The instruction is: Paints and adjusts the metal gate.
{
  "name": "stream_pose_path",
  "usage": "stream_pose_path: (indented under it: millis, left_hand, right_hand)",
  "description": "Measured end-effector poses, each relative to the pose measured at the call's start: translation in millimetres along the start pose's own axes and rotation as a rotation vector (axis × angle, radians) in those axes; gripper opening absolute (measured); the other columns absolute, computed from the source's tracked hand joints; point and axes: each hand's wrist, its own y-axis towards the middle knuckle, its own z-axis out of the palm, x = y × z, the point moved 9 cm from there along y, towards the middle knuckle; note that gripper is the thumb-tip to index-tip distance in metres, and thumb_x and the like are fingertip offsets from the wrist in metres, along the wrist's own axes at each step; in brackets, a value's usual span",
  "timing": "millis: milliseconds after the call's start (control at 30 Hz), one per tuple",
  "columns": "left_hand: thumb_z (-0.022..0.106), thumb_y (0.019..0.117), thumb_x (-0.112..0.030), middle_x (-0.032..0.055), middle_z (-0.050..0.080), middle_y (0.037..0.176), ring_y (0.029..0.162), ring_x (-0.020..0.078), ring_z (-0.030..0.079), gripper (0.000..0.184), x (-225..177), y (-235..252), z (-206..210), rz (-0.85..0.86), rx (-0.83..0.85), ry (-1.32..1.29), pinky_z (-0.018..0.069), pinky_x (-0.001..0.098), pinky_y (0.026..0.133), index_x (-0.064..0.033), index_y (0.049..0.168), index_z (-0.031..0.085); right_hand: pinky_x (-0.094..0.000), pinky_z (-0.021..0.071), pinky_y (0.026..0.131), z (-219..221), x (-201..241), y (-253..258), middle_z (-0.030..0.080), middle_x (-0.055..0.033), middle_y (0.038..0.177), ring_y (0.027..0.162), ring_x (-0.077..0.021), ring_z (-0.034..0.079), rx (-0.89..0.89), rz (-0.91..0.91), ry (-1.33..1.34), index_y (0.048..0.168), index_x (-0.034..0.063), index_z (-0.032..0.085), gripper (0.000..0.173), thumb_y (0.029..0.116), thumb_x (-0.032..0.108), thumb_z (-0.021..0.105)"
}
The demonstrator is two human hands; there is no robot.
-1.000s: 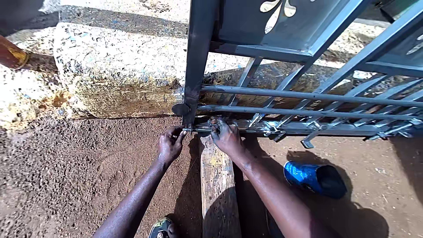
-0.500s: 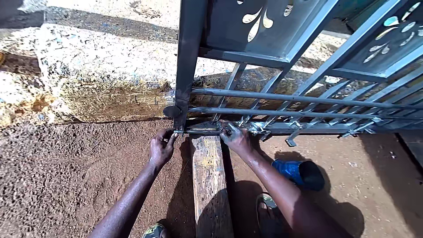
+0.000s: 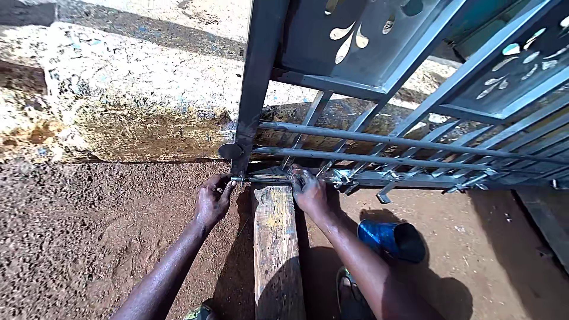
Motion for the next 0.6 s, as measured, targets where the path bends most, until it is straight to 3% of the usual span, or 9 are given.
stream_pose_path:
  millis: [67,133,200,267,333,433,533,600]
  left_hand:
    - [0.069,0.0981,-0.016,0.0067,0.072,0.099,0.082,0.0138,0.069,0.019,0,-2,1,-0.014,-0.003,0.002,0.0581,0.0349,0.076,-0.0049,0.114,0.073]
    - [0.069,0.0978,-0.015,0.0062,0.072,0.099,0.081,0.0134,0.068,0.019,1,-3,1,-0.02,-0.001,-0.005,0.0579,0.0349,0.075,-0.0051,0.113,0.073]
    - [0.069,0.0967,-0.015,0.0045,0.072,0.096,0.078,0.0115,0.068,0.018,2,-2,1,0.0,-0.016,-0.01,0.0578,0.0335,0.072,-0.0061,0.112,0.073]
    - [0.068,0.0965,-0.017,0.0034,0.072,0.095,0.077,0.0097,0.067,0.019,3,-2,2,0.02,-0.032,-0.013,0.0572,0.0317,0.072,-0.0062,0.111,0.073]
    - [0.068,0.0962,-0.018,0.0024,0.072,0.094,0.077,0.0081,0.067,0.019,5,-3,2,0.031,-0.043,-0.021,0.0569,0.0295,0.072,-0.006,0.11,0.073]
    - [0.067,0.096,-0.02,0.0001,0.072,0.091,0.073,0.0051,0.066,0.019,7,-4,3,0.023,-0.049,-0.039,0.0565,0.0262,0.068,-0.0071,0.108,0.073]
    - [0.067,0.0957,-0.02,-0.0001,0.072,0.091,0.073,0.0049,0.066,0.018,7,-3,4,0.02,-0.046,-0.043,0.0562,0.026,0.067,-0.0074,0.108,0.073]
    - [0.067,0.0958,-0.02,-0.0002,0.073,0.092,0.075,0.0045,0.067,0.019,6,-6,7,0.02,-0.039,-0.049,0.0569,0.0256,0.069,-0.0073,0.108,0.073]
  right_hand:
    - [-0.059,0.057,0.087,-2,-1,2,0.076,-0.016,0.111,0.097,-0.0345,0.074,-0.039,0.004,0.118,0.118,0.0023,0.073,0.027,0.0926,0.012,0.075]
    - [-0.0501,0.057,0.096,-3,-18,15,0.074,-0.0179,0.112,0.105,-0.0297,0.072,-0.099,0.259,0.397,0.117,-0.0025,0.068,0.039,0.0824,0.005,0.084]
    - [-0.0365,0.0595,0.084,-1,-28,14,0.07,-0.0124,0.108,0.095,-0.0188,0.069,-0.237,0.578,0.837,0.115,-0.0003,0.065,0.043,0.0769,-0.005,0.083]
    - [-0.0323,0.0558,0.075,3,-23,3,0.067,-0.0072,0.104,0.088,-0.0142,0.063,-0.317,0.68,1.066,0.112,0.0045,0.064,0.039,0.0781,-0.002,0.083]
    - [-0.0335,0.0567,0.083,8,-23,-3,0.068,-0.011,0.109,0.094,-0.0161,0.065,-0.351,0.57,0.967,0.113,0.0,0.067,0.042,0.0762,-0.001,0.087]
    - [-0.0329,0.0581,0.082,-2,-12,-1,0.074,-0.0096,0.092,0.085,-0.0122,0.07,-0.422,0.266,0.589,0.099,-0.0018,0.071,0.036,0.0705,0.002,0.092]
    - [-0.0254,0.0581,0.077,-13,5,4,0.069,-0.0036,0.086,0.081,-0.0056,0.067,-0.575,0.276,0.647,0.094,0.0013,0.069,0.032,0.0695,-0.005,0.088]
    - [-0.0257,0.0552,0.073,-6,6,1,0.065,-0.001,0.082,0.078,-0.0055,0.063,-0.63,0.323,0.559,0.087,0.0055,0.064,0.031,0.0698,0.0,0.089]
